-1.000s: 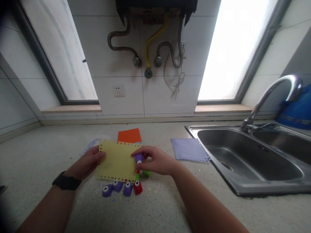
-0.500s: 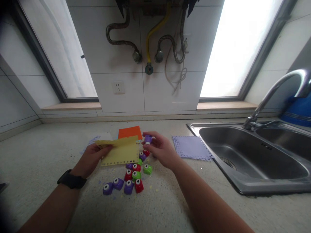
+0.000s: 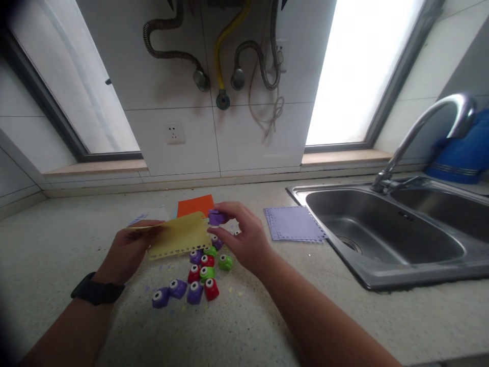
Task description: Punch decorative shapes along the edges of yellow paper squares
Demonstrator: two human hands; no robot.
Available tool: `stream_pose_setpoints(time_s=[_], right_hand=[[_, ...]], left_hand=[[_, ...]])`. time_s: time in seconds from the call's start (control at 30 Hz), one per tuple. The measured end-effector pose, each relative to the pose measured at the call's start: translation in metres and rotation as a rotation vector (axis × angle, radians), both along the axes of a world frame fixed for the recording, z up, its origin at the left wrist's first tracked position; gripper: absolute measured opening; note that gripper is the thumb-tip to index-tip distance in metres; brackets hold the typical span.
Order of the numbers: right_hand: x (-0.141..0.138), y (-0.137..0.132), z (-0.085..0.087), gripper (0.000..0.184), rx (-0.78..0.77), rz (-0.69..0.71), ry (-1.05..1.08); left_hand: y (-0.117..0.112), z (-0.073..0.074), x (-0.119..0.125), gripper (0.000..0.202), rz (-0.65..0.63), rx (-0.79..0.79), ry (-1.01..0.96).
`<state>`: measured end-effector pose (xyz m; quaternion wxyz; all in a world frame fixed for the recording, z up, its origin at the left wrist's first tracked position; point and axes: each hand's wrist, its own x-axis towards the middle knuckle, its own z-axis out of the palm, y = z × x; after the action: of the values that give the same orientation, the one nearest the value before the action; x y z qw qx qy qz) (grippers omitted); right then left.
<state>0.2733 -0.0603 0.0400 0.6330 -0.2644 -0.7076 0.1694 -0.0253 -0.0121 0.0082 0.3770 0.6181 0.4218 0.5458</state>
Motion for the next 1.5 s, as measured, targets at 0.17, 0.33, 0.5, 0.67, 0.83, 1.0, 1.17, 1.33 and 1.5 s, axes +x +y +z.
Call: stream_pose_setpoints(time_s=[0.17,0.33,0.5,0.67,0.83,1.0,1.17,1.33,1.5], right_hand=[[-0.0022,-0.0017,0.0027,0.046,0.014,0.005,-0.027],[-0.0026,-0.0025,0.0035,0.044,0.031,-0.004,-0.054],[-0.0025,-0.0029,0.0037,0.044,0.045,-0.008,-0.071],[-0.0019,-0.0030,0.0044,0.043,0.041,-0.021,-0.090],[-0.0021,-0.0030,0.0038,0.041,0.026,-0.021,-0.083],[-0.0027,-0.0039,0.0029,0.041,-0.013,-0.008,-0.061],[-0.0029,-0.0047,0.0040,0.040,-0.029,-0.007,-0.062],[-0.0028,-0.0044,0.0036,0.040,-0.031,-0.004,-0.062],[-0.0028,-0.0046,0.0024,0.040,-0.039,-0.003,-0.050]], left_hand=[[-0.0002,-0.0026,-0.0001,0.018,-0.011,0.035,0.048],[-0.0021,-0.0022,0.0021,0.020,-0.030,0.036,0.056],[-0.0024,-0.0022,0.0035,0.020,-0.035,-0.004,0.031],[-0.0034,-0.0008,0.0062,0.021,-0.025,-0.008,0.008],[-0.0017,-0.0032,0.0030,0.017,-0.029,0.036,0.029],[-0.0011,-0.0039,0.0011,0.016,-0.004,0.052,0.094],[-0.0035,-0.0015,0.0042,0.019,0.017,0.034,0.090],[-0.0044,-0.0006,0.0053,0.019,0.015,0.023,0.083],[-0.0027,-0.0038,0.0046,0.020,0.008,0.024,0.070]])
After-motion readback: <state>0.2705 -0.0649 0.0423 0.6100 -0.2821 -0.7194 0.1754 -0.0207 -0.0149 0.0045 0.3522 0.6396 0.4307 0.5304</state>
